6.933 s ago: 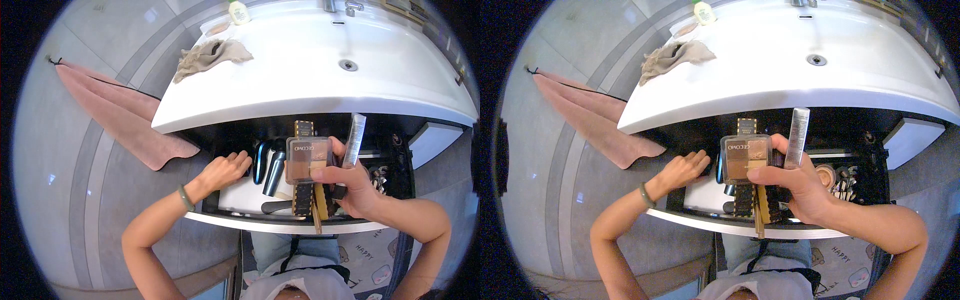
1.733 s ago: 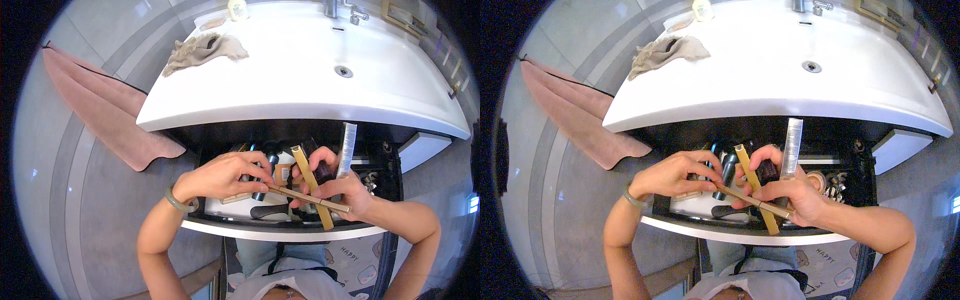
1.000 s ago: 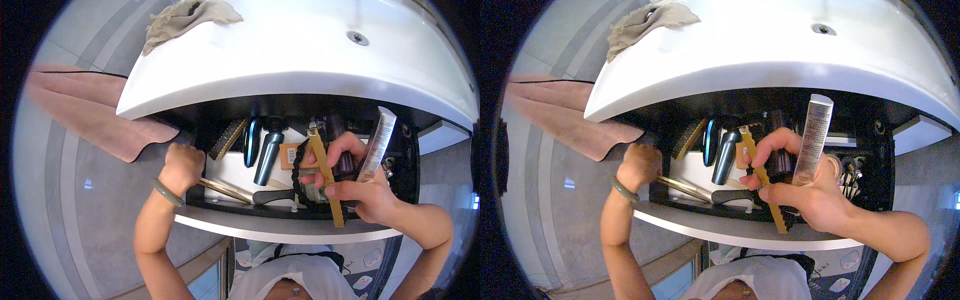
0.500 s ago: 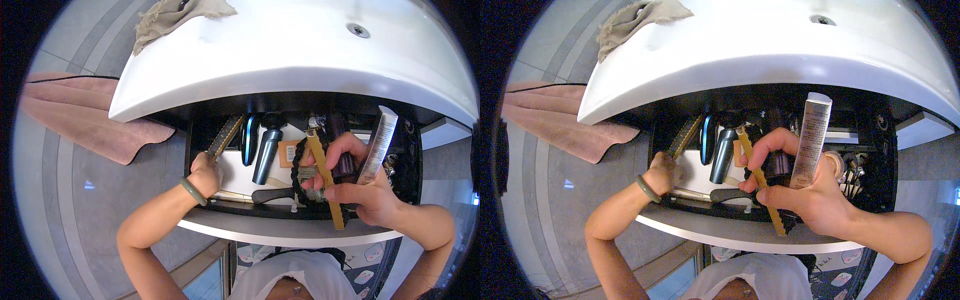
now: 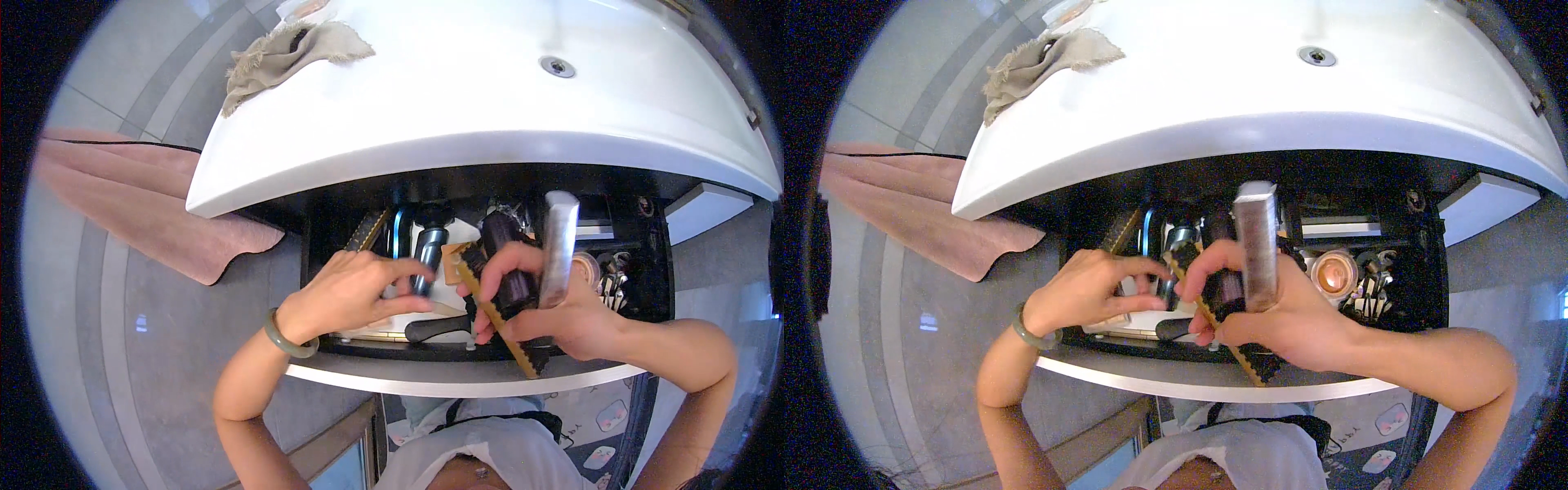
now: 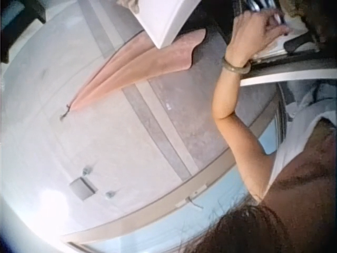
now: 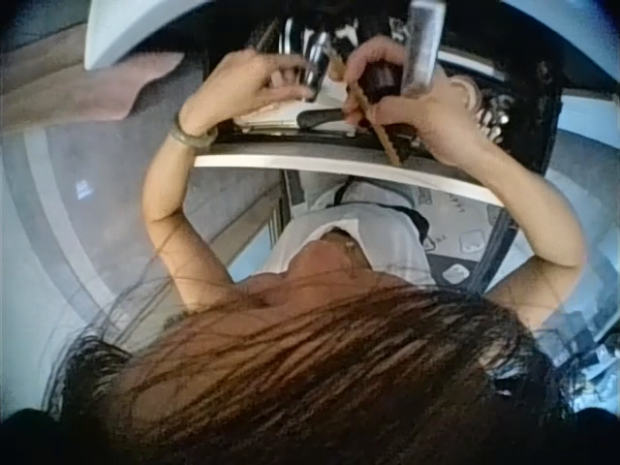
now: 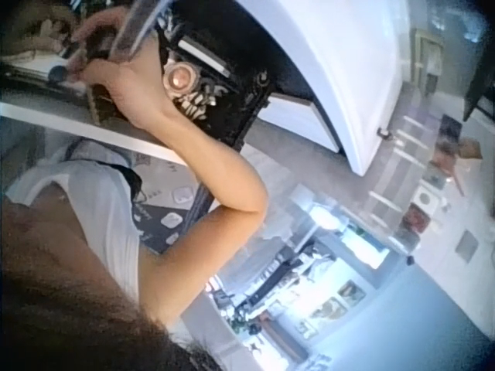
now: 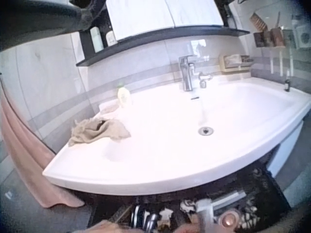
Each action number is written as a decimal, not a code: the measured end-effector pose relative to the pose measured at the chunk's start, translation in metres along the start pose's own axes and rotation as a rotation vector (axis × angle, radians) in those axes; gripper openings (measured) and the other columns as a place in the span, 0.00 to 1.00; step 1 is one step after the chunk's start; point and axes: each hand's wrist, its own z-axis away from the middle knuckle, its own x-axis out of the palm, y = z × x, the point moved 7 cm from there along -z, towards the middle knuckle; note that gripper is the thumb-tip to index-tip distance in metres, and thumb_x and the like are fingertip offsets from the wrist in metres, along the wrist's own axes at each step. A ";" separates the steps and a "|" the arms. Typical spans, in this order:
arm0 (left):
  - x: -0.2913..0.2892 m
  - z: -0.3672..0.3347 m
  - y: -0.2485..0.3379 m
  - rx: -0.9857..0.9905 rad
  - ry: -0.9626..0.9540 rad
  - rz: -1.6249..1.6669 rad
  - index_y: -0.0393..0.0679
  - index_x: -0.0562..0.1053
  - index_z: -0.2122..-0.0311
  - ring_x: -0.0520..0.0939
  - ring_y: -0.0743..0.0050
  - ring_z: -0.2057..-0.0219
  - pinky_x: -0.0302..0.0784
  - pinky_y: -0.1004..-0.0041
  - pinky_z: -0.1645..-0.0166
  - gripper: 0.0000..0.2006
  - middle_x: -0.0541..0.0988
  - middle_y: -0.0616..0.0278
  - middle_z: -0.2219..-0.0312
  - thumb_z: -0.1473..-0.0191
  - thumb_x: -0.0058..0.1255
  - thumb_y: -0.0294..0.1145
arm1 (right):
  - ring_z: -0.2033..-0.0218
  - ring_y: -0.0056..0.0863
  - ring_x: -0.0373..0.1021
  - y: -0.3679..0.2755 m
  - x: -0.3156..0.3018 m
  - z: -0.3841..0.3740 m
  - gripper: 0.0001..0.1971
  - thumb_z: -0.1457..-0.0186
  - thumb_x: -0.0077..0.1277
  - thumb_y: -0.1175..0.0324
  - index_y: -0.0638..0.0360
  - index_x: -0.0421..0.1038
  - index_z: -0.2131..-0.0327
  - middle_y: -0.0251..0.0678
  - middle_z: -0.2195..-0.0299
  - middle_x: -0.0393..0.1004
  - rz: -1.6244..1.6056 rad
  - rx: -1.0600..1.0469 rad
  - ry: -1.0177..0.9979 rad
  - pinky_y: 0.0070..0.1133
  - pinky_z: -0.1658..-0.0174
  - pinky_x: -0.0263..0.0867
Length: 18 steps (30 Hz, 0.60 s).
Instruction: The person wipes various cosmetic and grooming items with a cloth, including an electric shaver and a small black box, before organizing them within a bathroom sink drawer.
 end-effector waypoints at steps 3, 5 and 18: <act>-0.023 0.000 0.020 0.159 0.338 0.638 0.39 0.72 0.53 0.73 0.75 0.81 0.67 0.75 0.74 0.21 0.80 0.58 0.74 0.49 0.57 0.40 | 0.61 0.26 0.73 0.001 0.008 0.001 0.13 0.52 0.52 0.85 0.62 0.65 0.63 0.40 0.61 0.72 0.340 -0.023 -0.052 0.21 0.55 0.70; -0.016 -0.001 0.021 0.121 0.363 0.739 0.38 0.72 0.55 0.72 0.79 0.80 0.67 0.76 0.74 0.19 0.79 0.61 0.74 0.48 0.57 0.38 | 0.61 0.25 0.73 0.003 0.011 0.002 0.13 0.52 0.53 0.84 0.61 0.65 0.63 0.39 0.62 0.72 0.329 -0.026 -0.054 0.21 0.55 0.70; -0.055 0.029 -0.012 0.000 0.393 1.039 0.36 0.72 0.58 0.70 0.93 0.75 0.62 0.88 0.71 0.13 0.77 0.70 0.72 0.49 0.55 0.27 | 0.59 0.21 0.66 -0.007 0.001 0.003 0.08 0.53 0.56 0.79 0.62 0.67 0.68 0.32 0.65 0.69 0.414 -0.099 0.115 0.22 0.51 0.60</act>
